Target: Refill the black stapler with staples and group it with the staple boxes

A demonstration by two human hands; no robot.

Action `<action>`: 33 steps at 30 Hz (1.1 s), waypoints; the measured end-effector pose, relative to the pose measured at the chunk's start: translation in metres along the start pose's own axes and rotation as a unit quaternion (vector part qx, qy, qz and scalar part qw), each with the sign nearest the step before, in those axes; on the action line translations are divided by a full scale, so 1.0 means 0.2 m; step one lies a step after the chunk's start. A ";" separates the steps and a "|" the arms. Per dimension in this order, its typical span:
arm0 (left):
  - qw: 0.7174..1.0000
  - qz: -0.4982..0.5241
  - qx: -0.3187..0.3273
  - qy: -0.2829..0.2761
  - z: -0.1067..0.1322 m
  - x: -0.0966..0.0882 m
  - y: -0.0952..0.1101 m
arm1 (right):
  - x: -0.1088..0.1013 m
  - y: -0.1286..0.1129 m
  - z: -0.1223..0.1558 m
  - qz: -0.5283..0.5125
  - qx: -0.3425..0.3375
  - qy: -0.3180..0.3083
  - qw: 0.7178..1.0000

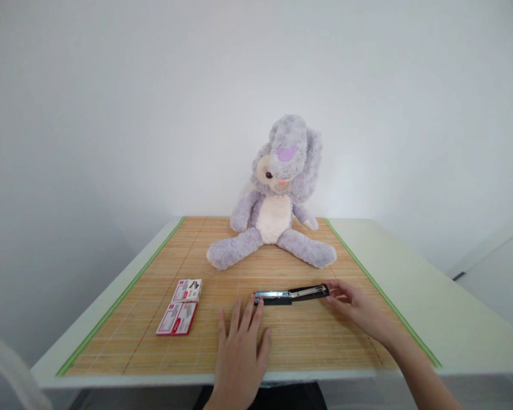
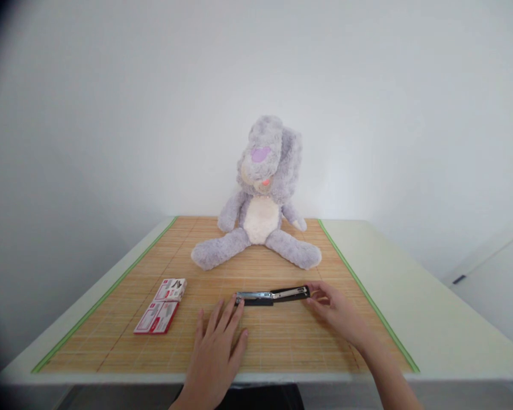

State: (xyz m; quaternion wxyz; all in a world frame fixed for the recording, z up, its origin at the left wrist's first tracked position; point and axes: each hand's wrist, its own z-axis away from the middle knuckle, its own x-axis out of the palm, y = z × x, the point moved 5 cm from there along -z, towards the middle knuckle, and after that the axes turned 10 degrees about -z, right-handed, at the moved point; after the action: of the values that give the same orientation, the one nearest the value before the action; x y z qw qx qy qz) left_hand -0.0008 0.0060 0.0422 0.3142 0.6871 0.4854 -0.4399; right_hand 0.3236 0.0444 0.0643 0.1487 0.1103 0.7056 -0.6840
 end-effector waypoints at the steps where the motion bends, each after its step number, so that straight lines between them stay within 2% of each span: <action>1: 1.000 -0.003 0.007 0.004 0.01 -0.01 -0.01 | 0.00 0.01 0.02 -0.006 0.001 0.012 1.000; 3: 1.000 -0.010 0.010 0.019 0.03 -0.03 -0.07 | 0.00 0.04 0.07 -0.018 0.001 0.049 0.999; 5: 0.999 -0.016 -0.018 0.046 0.06 -0.08 -0.17 | 0.00 0.08 0.14 -0.027 0.004 0.091 0.996; 8: 0.986 -0.047 -0.138 0.077 0.14 -0.17 -0.40 | 0.02 0.16 0.26 -0.037 0.011 0.134 0.990; 10: 0.972 -0.086 -0.211 0.063 0.19 -0.22 -0.52 | 0.05 0.19 0.33 -0.038 0.017 0.155 0.987; 12: 0.960 -0.122 -0.248 0.040 0.22 -0.24 -0.59 | 0.09 0.19 0.38 -0.033 0.025 0.166 0.985; 15: 0.958 -0.138 -0.250 0.014 0.25 -0.22 -0.61 | 0.19 0.13 0.40 -0.021 0.031 0.156 0.987; 18: 0.967 -0.115 -0.226 -0.001 0.26 -0.16 -0.58 | 0.29 0.04 0.39 0.002 0.029 0.123 0.992; 22: 0.977 -0.061 -0.204 0.014 0.29 -0.10 -0.58 | 0.39 -0.06 0.37 0.021 0.009 0.083 0.996; 25: 0.981 -0.015 -0.191 0.027 0.28 -0.09 -0.57 | 0.43 -0.11 0.36 0.021 -0.003 0.077 0.997; 33: 0.957 0.052 -0.284 0.014 0.16 -0.09 -0.60 | 0.49 -0.09 0.37 0.004 0.002 0.062 0.998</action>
State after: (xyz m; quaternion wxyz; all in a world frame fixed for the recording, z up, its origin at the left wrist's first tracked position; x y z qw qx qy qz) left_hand -0.1263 0.0106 0.0447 0.5121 0.6002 0.5581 -0.2569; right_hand 0.2296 -0.0353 0.0440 0.1073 0.1555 0.7117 -0.6766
